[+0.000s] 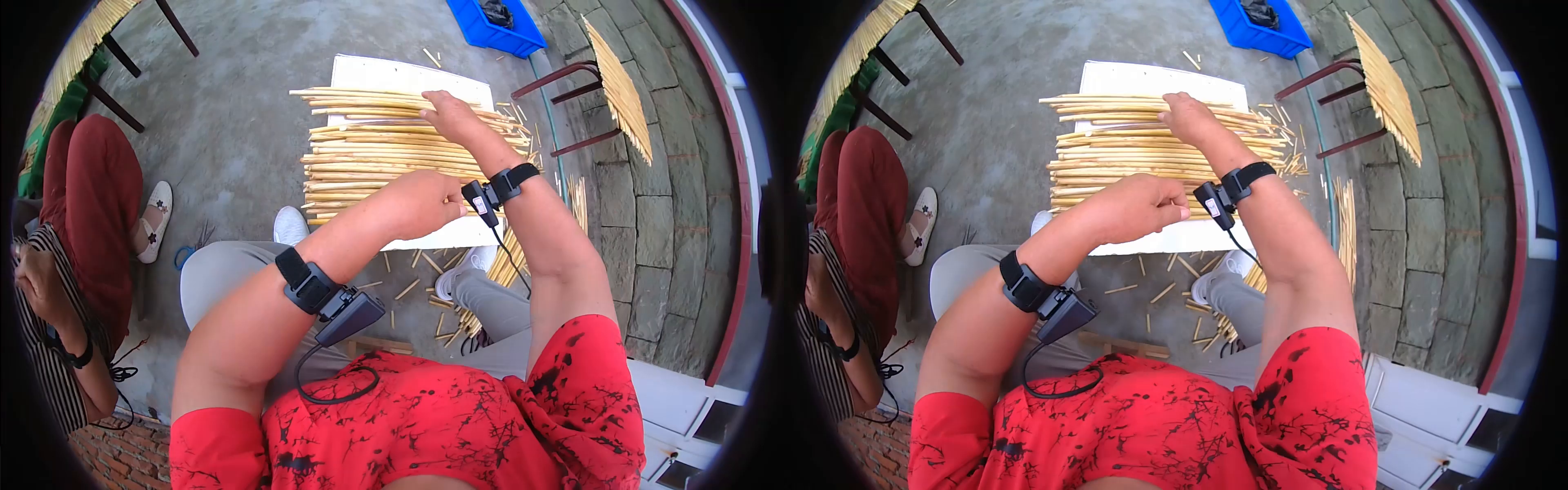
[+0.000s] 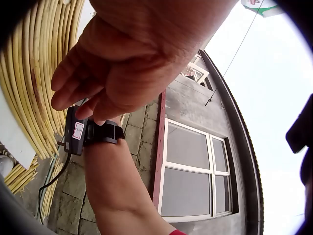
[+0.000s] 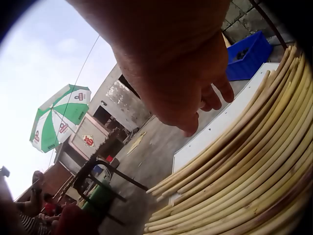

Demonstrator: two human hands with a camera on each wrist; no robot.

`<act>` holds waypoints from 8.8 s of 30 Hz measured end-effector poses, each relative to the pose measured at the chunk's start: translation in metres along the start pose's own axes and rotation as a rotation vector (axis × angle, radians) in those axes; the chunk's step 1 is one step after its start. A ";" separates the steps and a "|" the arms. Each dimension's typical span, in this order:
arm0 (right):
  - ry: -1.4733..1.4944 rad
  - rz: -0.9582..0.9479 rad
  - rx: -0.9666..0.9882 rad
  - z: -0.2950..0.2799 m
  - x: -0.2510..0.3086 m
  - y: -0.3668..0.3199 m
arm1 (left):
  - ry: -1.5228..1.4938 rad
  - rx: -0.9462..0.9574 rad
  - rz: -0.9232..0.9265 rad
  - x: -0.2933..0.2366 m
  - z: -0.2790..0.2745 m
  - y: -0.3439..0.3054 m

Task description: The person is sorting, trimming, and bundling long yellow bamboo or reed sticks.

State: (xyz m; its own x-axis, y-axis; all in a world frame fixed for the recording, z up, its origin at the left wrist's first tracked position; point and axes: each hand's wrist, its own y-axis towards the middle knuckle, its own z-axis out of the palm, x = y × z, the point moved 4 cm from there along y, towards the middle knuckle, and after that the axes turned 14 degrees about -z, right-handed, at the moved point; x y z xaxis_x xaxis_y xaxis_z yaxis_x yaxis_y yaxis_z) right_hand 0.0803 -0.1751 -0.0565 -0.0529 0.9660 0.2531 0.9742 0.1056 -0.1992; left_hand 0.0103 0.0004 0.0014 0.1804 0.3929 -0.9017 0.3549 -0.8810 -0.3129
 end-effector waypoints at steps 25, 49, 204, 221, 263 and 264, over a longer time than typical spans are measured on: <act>-0.093 0.072 -0.179 0.096 -0.005 0.005 | 0.095 0.019 -0.001 0.008 0.013 0.012; -0.052 0.089 -0.204 0.090 -0.024 0.031 | 0.150 0.044 -0.029 0.016 0.020 0.016; 0.740 0.993 -0.646 -0.002 -0.103 -0.586 | -0.649 0.028 -0.140 0.000 0.020 0.050; 1.287 1.519 -1.176 0.371 -0.113 -0.551 | -0.498 0.059 -0.374 0.030 0.055 0.078; 0.642 0.040 -0.643 -0.268 0.044 -0.320 | -0.999 -0.557 0.063 0.026 -0.092 0.014; 0.567 0.018 -0.514 -0.238 0.011 -0.218 | -1.012 -0.540 0.085 0.034 -0.105 0.010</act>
State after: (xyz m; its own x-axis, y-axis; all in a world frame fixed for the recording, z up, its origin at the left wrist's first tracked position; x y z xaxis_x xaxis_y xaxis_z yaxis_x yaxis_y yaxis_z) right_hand -0.0811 -0.2435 0.2149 -0.0510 0.6825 0.7291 0.9606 -0.1663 0.2228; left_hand 0.1159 0.0324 -0.0014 -0.5105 -0.2693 -0.8166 0.7675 -0.5709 -0.2915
